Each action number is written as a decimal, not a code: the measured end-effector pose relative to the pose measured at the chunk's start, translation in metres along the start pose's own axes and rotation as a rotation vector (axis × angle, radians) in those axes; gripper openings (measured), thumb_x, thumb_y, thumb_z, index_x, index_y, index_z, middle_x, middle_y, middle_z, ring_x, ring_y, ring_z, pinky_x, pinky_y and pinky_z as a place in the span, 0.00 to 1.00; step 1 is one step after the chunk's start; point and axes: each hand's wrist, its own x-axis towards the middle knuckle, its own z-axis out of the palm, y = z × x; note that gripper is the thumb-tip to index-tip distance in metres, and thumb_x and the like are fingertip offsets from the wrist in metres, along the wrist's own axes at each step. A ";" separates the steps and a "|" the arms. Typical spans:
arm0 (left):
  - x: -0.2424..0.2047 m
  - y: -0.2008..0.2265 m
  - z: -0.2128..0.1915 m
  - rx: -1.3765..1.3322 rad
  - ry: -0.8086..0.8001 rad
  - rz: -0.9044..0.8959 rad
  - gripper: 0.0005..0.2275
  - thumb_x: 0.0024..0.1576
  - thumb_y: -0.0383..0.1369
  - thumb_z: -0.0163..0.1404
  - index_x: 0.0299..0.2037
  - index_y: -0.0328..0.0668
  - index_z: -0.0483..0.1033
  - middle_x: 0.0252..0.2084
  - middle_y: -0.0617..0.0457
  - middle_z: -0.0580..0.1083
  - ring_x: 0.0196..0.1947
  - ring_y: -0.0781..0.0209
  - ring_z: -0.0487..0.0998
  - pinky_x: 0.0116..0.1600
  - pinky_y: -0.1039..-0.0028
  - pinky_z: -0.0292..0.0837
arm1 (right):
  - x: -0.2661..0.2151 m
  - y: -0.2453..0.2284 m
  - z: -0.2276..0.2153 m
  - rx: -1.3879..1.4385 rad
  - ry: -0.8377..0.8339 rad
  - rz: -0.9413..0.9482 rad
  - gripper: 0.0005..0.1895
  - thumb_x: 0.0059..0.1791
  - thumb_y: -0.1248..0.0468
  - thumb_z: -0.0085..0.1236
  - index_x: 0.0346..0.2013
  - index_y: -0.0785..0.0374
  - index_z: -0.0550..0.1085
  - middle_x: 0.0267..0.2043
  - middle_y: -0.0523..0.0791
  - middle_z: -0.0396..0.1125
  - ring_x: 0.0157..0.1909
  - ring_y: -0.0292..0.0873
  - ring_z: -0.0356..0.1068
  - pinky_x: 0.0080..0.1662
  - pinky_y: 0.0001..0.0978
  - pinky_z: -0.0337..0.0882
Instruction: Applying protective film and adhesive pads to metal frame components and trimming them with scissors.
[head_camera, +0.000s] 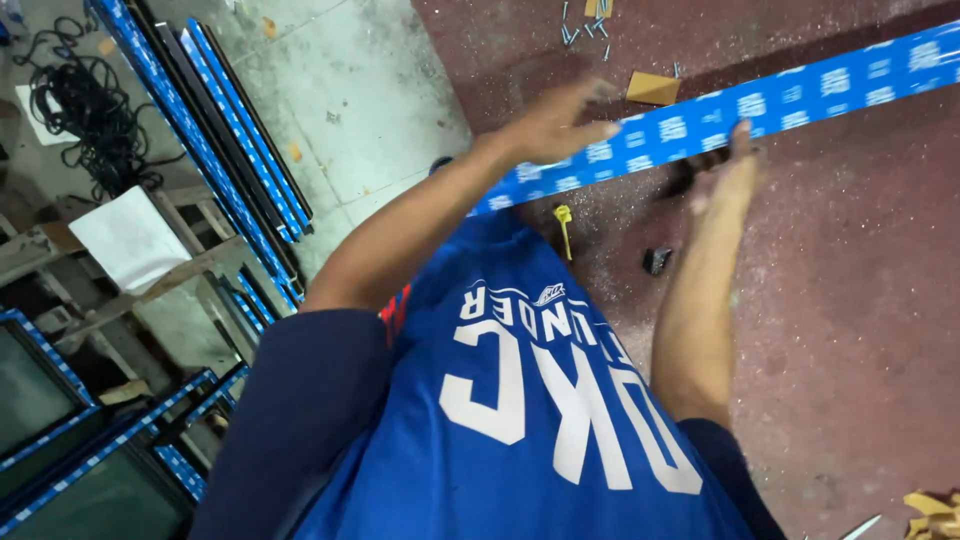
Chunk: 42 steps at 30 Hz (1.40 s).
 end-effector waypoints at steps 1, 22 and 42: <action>-0.022 -0.003 -0.015 -0.003 -0.009 0.003 0.25 0.64 0.50 0.46 0.65 0.42 0.64 0.67 0.40 0.68 0.67 0.45 0.69 0.67 0.52 0.65 | -0.002 -0.010 -0.001 0.002 0.009 -0.002 0.19 0.48 0.55 0.60 0.50 0.58 0.74 0.49 0.49 0.77 0.48 0.52 0.78 0.43 0.48 0.82; -0.158 -0.089 0.030 0.554 0.357 0.187 0.41 0.43 0.57 0.69 0.63 0.46 0.69 0.55 0.51 0.72 0.54 0.51 0.73 0.55 0.58 0.65 | -0.135 0.097 -0.020 -1.025 -0.274 -0.887 0.48 0.54 0.76 0.70 0.80 0.53 0.50 0.78 0.57 0.39 0.79 0.67 0.36 0.74 0.69 0.43; -0.153 -0.092 0.027 0.534 0.431 0.366 0.36 0.44 0.56 0.67 0.56 0.38 0.72 0.46 0.46 0.71 0.44 0.47 0.74 0.46 0.57 0.66 | -0.229 0.172 -0.055 -0.962 -0.047 -1.045 0.22 0.51 0.68 0.66 0.59 0.63 0.74 0.58 0.57 0.67 0.59 0.63 0.68 0.58 0.58 0.67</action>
